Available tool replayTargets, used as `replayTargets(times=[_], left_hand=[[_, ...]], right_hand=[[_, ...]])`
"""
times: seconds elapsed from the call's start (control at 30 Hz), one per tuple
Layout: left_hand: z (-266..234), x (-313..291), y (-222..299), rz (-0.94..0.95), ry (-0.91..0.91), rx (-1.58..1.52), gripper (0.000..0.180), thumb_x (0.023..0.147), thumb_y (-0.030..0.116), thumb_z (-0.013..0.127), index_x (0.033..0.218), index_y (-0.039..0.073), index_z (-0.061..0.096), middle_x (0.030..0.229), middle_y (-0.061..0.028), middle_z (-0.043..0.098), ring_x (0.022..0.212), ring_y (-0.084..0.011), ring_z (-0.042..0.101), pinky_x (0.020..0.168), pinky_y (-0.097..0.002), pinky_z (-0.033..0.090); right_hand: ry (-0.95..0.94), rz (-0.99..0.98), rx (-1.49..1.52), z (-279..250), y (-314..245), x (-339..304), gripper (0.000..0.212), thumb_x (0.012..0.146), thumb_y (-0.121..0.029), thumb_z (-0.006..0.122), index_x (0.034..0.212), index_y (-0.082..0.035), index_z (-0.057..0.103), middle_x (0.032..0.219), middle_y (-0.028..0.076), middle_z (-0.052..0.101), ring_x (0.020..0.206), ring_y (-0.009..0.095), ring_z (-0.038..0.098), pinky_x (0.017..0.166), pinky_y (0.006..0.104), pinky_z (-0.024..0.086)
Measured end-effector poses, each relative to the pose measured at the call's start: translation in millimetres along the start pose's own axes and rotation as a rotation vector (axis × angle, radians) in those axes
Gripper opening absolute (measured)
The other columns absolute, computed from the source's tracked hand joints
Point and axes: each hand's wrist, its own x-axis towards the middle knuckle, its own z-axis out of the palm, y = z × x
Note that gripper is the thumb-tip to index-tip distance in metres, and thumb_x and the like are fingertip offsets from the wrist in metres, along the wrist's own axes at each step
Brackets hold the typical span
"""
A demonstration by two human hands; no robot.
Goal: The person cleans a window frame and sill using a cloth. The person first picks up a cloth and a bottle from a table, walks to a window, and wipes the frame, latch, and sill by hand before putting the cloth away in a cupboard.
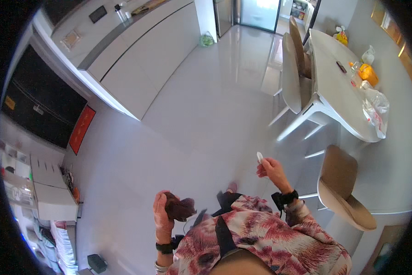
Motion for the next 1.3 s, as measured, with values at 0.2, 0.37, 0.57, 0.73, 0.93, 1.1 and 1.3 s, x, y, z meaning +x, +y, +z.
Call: replayTargets(times=[0.2,0.37,0.57,0.73,0.93,1.1,1.3], left_hand=[[30.4,105.3,32.9,-0.060,0.048,-0.069,0.027,0.092,0.027,0.050,0.105,0.003,0.052,0.084,-0.0105,0.060,0.078,-0.0205,0.060,0.072,-0.0331,0.051],[50.1,202.4,48.5,-0.103,0.019,-0.087,0.027,0.092,0.027,0.050,0.105,0.003,0.052,0.085,-0.0105,0.060,0.078,-0.0205,0.059,0.072,-0.0334,0.050],[87.6,355.6,86.6,-0.072,-0.107,0.013,0.029,0.092,0.029,0.050,0.107,0.004,0.051,0.084,-0.0099,0.059,0.080,-0.0202,0.058,0.073,-0.0338,0.050],[126.0,476.9,112.6,-0.070,-0.224,-0.057,0.028,0.093,0.029,0.049,0.107,0.004,0.050,0.083,-0.0091,0.058,0.079,-0.0198,0.058,0.073,-0.0337,0.050],[197.9,582.7,121.6,-0.140,-0.367,0.105,0.027,0.094,0.028,0.045,0.105,0.004,0.050,0.083,-0.0083,0.057,0.077,-0.0180,0.058,0.072,-0.0312,0.049],[263.2,658.8,112.8,-0.068,-0.456,0.271,0.031,0.095,0.031,0.041,0.102,0.002,0.050,0.083,-0.0078,0.056,0.078,-0.0172,0.057,0.070,-0.0301,0.049],[357.5,752.1,124.5,-0.140,-0.430,0.314,0.032,0.093,0.034,0.045,0.102,0.004,0.050,0.082,-0.0075,0.055,0.077,-0.0181,0.056,0.069,-0.0308,0.049]], right_hand=[[0.021,-0.017,0.004,12.1,-67.5,96.2,0.033,0.095,-0.029,0.048,0.100,0.003,0.057,0.081,0.007,0.061,0.068,0.015,0.061,0.061,0.0282,0.053],[0.097,0.022,0.026,17.3,-93.7,173.7,0.033,0.095,-0.030,0.048,0.100,0.002,0.057,0.081,0.007,0.060,0.068,0.016,0.061,0.061,0.0285,0.053],[0.212,0.002,0.085,28.5,-135.5,274.9,0.033,0.095,-0.030,0.048,0.100,0.002,0.058,0.081,0.008,0.061,0.067,0.015,0.061,0.060,0.0279,0.053],[0.258,-0.043,0.100,36.5,-199.1,344.2,0.033,0.095,-0.030,0.047,0.099,0.001,0.058,0.080,0.008,0.061,0.066,0.015,0.061,0.059,0.0273,0.052],[0.399,0.029,0.184,12.1,-201.0,406.2,0.039,0.094,-0.037,0.050,0.099,0.001,0.058,0.080,0.009,0.061,0.066,0.016,0.062,0.058,0.0289,0.053],[0.428,0.086,0.219,-23.1,-227.2,483.8,0.036,0.093,-0.034,0.052,0.095,0.002,0.058,0.082,0.009,0.061,0.070,0.017,0.063,0.061,0.0287,0.054],[0.456,-0.086,0.272,-83.8,-300.6,598.5,0.035,0.093,-0.032,0.050,0.095,0.002,0.058,0.078,0.007,0.061,0.066,0.014,0.061,0.059,0.0272,0.053]])
